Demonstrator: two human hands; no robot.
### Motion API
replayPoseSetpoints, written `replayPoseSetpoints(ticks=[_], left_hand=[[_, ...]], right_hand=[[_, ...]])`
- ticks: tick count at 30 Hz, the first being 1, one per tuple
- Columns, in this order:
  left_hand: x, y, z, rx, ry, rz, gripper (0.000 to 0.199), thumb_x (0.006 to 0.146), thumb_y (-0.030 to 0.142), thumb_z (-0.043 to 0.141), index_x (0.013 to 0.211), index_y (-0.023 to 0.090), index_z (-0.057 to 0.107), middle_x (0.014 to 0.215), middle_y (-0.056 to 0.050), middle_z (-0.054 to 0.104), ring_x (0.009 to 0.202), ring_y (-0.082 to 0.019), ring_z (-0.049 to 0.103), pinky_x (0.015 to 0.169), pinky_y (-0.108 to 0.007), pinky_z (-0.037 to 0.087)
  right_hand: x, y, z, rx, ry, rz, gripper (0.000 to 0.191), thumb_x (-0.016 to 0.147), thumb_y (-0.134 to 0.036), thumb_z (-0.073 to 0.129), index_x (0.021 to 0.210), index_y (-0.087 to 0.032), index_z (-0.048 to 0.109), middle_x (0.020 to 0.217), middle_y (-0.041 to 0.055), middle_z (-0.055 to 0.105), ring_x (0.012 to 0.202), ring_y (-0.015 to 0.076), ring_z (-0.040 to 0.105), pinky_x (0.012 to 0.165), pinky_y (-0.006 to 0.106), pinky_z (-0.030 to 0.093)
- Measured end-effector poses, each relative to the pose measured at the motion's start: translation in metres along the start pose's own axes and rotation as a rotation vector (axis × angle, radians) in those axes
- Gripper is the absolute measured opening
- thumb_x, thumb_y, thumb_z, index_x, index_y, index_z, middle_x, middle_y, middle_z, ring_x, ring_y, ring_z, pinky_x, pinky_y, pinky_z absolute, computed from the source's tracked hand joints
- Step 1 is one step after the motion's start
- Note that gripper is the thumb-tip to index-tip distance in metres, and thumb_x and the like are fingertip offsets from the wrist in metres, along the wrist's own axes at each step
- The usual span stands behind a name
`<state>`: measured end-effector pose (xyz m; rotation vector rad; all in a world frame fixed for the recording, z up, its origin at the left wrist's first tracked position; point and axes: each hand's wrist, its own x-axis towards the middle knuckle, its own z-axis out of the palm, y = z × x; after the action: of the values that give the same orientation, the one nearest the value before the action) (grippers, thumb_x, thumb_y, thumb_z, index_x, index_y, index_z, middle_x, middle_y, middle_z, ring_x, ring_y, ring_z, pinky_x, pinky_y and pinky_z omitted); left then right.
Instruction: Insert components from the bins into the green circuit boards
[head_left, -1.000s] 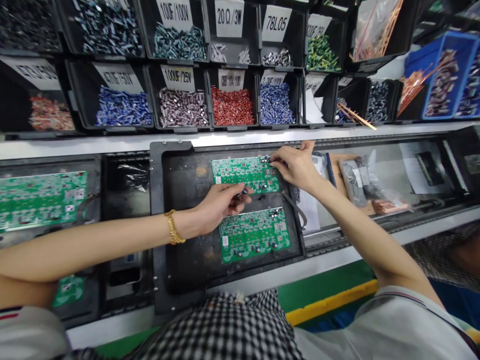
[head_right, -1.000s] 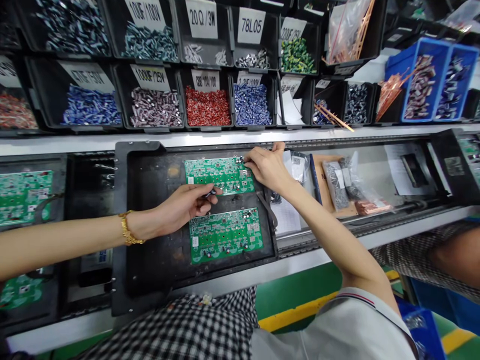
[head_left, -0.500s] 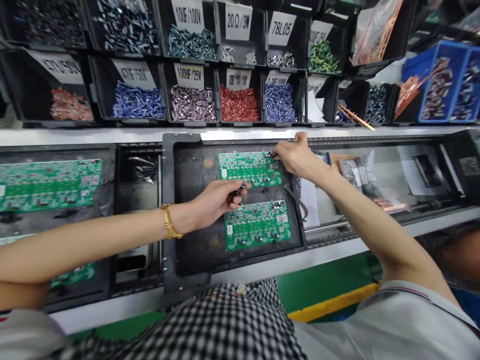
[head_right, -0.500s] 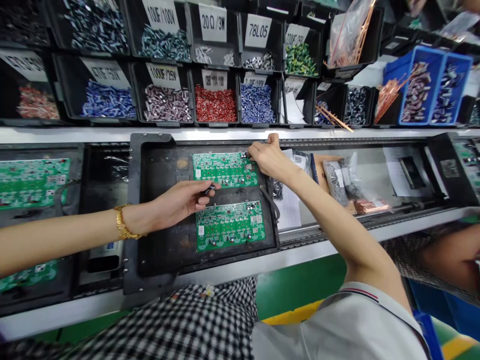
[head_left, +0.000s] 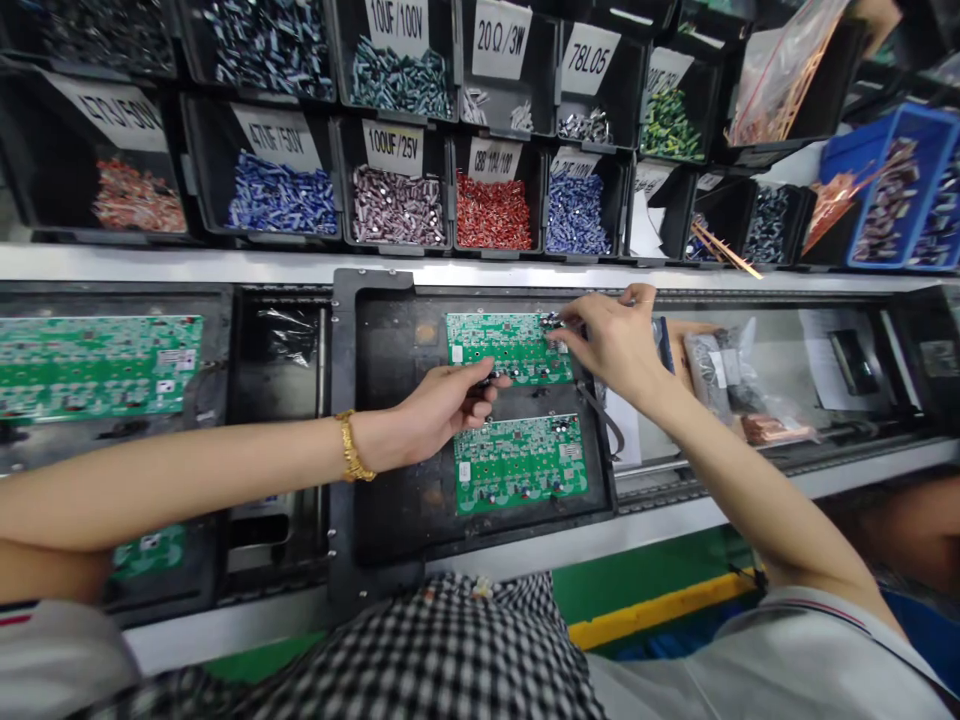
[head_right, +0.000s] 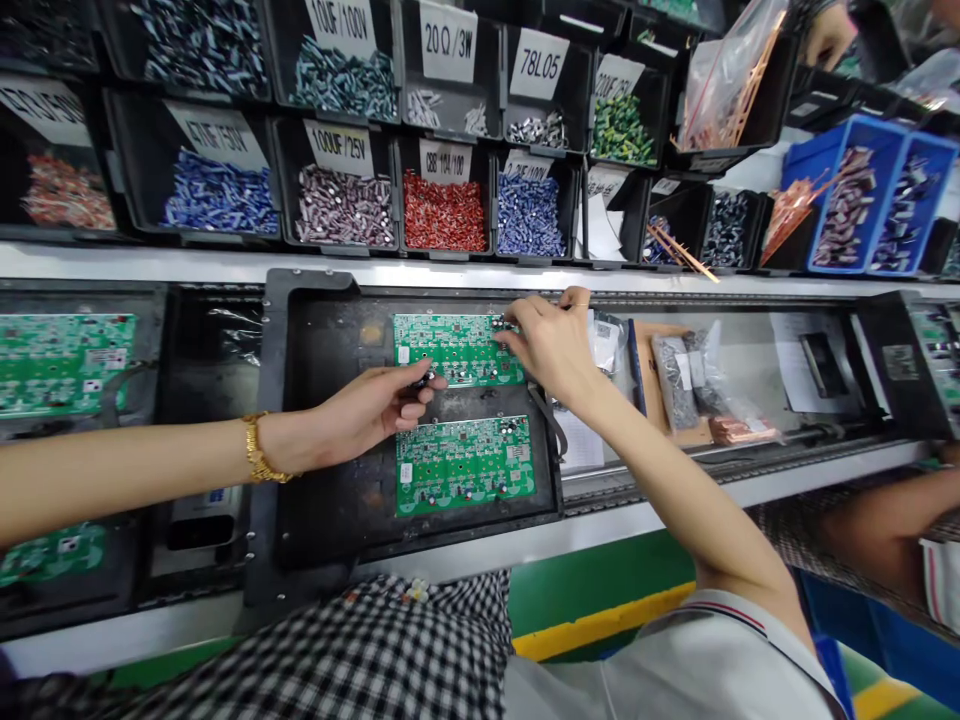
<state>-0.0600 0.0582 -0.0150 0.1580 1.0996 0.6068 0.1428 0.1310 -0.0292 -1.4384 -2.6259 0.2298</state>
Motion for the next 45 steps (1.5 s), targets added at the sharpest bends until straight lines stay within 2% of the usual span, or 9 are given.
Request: replayPoseSetpoints(ticks=[3,7,12,16,19,24,32,38,45], left_hand=[[-0.004,-0.001,0.002,-0.017,0.024,0.023,0.024,0.089,0.024,0.05,0.072,0.008,0.055,0.062,0.0,0.046,0.045,-0.003,0.038,0.041,-0.015,0.028],[-0.015,-0.004,-0.004,-0.069,0.006,0.064,0.023,0.09,0.02,0.046,0.071,0.009,0.053,0.061,0.001,0.047,0.046,-0.003,0.039,0.044,-0.015,0.029],[-0.031,-0.011,-0.018,0.0,0.06,0.055,0.01,0.085,0.004,0.051,0.082,0.005,0.06,0.072,-0.002,0.057,0.055,-0.003,0.046,0.058,-0.016,0.038],[-0.037,-0.016,-0.026,0.024,0.059,0.022,0.018,0.09,0.006,0.042,0.092,0.005,0.059,0.082,-0.008,0.063,0.058,-0.007,0.053,0.059,-0.02,0.04],[-0.036,-0.017,-0.03,0.016,0.037,0.021,0.021,0.092,0.011,0.035,0.087,0.008,0.055,0.083,-0.01,0.064,0.058,-0.009,0.055,0.057,-0.022,0.039],[-0.035,-0.015,-0.031,0.004,0.019,0.066,0.019,0.09,0.01,0.043,0.079,0.007,0.058,0.062,0.001,0.049,0.049,-0.004,0.04,0.048,-0.017,0.028],[-0.032,-0.017,-0.033,-0.031,0.096,0.066,0.014,0.086,0.011,0.052,0.078,0.005,0.061,0.077,-0.009,0.063,0.052,-0.004,0.042,0.052,-0.018,0.033],[-0.029,-0.024,-0.022,-0.047,0.062,0.086,0.015,0.087,0.011,0.05,0.077,0.006,0.06,0.07,-0.003,0.057,0.052,-0.004,0.041,0.052,-0.017,0.032],[-0.032,-0.041,0.016,0.066,-0.205,-0.077,0.02,0.087,0.003,0.039,0.086,0.005,0.059,0.079,-0.006,0.057,0.055,-0.004,0.043,0.054,-0.02,0.035]], right_hand=[[-0.007,-0.04,-0.013,0.328,-0.09,-0.092,0.016,0.085,-0.032,0.051,0.084,-0.019,0.06,0.083,0.0023,0.069,0.073,0.0163,0.06,0.075,0.033,0.029],[-0.006,-0.073,-0.015,0.408,-0.131,-0.171,0.012,0.084,-0.025,0.051,0.083,-0.018,0.062,0.082,0.0007,0.069,0.074,0.0151,0.059,0.075,0.032,0.024],[0.014,-0.072,0.013,0.301,-0.171,-0.228,0.013,0.084,-0.023,0.047,0.083,-0.017,0.059,0.086,0.0004,0.065,0.079,0.0162,0.057,0.073,0.033,0.018],[0.026,-0.072,0.029,0.248,-0.211,-0.291,0.015,0.084,-0.024,0.044,0.084,-0.017,0.058,0.092,0.0023,0.062,0.083,0.0176,0.054,0.072,0.032,0.016],[0.028,-0.074,0.031,0.199,-0.212,-0.312,0.017,0.083,-0.023,0.042,0.083,-0.016,0.056,0.088,0.0033,0.061,0.08,0.0178,0.052,0.071,0.031,0.015],[0.028,-0.076,0.029,0.102,-0.203,-0.38,0.019,0.084,-0.023,0.04,0.084,-0.014,0.057,0.088,0.0043,0.06,0.077,0.018,0.05,0.072,0.032,0.016],[0.023,-0.084,0.029,-0.038,-0.165,-0.388,0.027,0.09,-0.028,0.037,0.089,-0.012,0.059,0.092,0.0078,0.061,0.074,0.0182,0.05,0.077,0.037,0.016],[-0.01,-0.085,-0.003,0.263,-0.167,-0.237,0.025,0.091,-0.034,0.044,0.084,-0.017,0.061,0.085,0.0016,0.067,0.075,0.0161,0.057,0.074,0.032,0.019],[-0.088,-0.048,-0.034,0.053,-0.101,-0.189,0.021,0.092,-0.026,0.042,0.085,-0.016,0.059,0.091,0.0046,0.068,0.075,0.0167,0.059,0.071,0.034,0.018]])
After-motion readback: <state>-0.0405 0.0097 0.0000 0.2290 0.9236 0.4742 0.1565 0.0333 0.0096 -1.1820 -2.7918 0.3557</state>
